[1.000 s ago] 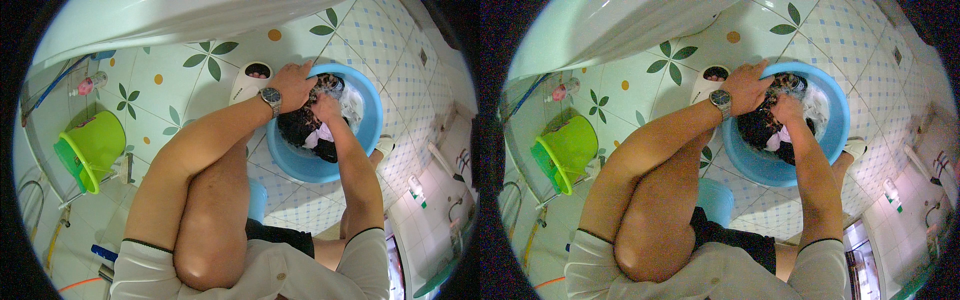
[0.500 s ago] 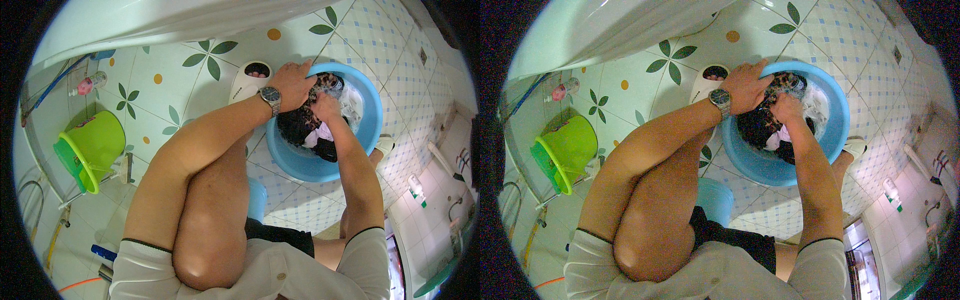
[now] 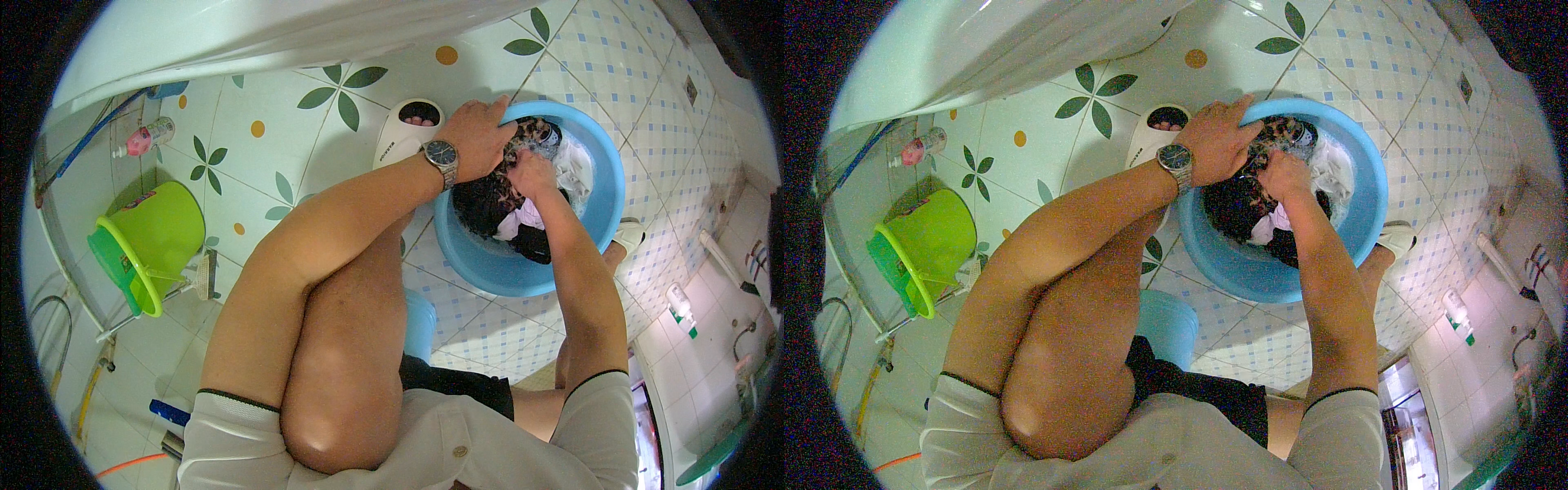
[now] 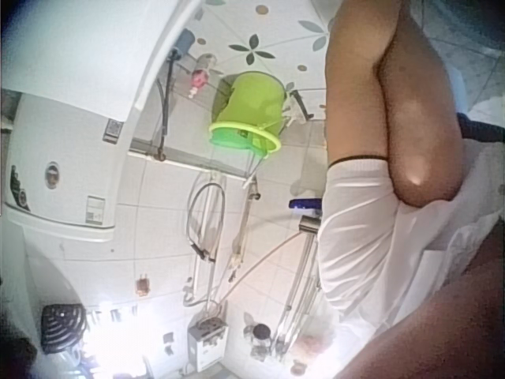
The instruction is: The person washes clothes by hand in a basin filled with soapy water, rubbing, scrubbing, and turning the garments.
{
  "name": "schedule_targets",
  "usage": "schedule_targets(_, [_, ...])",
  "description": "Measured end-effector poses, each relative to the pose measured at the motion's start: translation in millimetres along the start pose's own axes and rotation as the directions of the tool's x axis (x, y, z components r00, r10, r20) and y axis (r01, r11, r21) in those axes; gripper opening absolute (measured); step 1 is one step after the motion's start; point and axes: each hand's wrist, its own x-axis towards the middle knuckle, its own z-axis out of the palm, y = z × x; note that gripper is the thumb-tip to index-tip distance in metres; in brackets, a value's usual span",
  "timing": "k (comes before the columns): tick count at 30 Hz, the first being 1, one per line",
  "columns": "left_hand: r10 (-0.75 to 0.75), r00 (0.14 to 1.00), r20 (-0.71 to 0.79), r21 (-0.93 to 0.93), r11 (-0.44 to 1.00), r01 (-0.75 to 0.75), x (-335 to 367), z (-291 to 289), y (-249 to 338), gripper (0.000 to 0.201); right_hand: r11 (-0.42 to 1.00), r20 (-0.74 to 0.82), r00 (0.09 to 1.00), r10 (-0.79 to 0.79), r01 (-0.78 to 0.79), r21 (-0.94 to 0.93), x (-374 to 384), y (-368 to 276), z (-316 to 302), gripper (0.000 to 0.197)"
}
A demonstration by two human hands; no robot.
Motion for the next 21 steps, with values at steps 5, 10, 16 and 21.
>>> schedule_targets(5, [-0.007,1.0,-0.002,-0.025,1.0,0.007,2.0,2.6,-1.0,0.037,1.0,-0.021,1.0,-0.01,0.009,-0.022,1.5,4.7,4.5,0.037])
schedule_targets(10, [0.01,0.999,-0.035,-0.016,1.0,-0.01,0.1,2.9,-1.1,0.037,0.999,-0.053,0.998,-0.035,0.035,-0.012,1.3,5.0,6.6,0.037])
schedule_targets(16, [0.005,1.0,-0.022,-0.026,1.0,-0.006,0.9,1.4,-0.3,0.036,1.0,-0.016,1.0,-0.006,0.005,-0.012,4.0,5.9,7.5,0.035])
schedule_targets(21, [-0.001,0.999,-0.039,-0.03,1.0,0.0,1.5,3.6,-0.2,0.035,1.0,-0.005,1.0,-0.013,0.013,0.005,2.7,5.1,3.6,0.035])
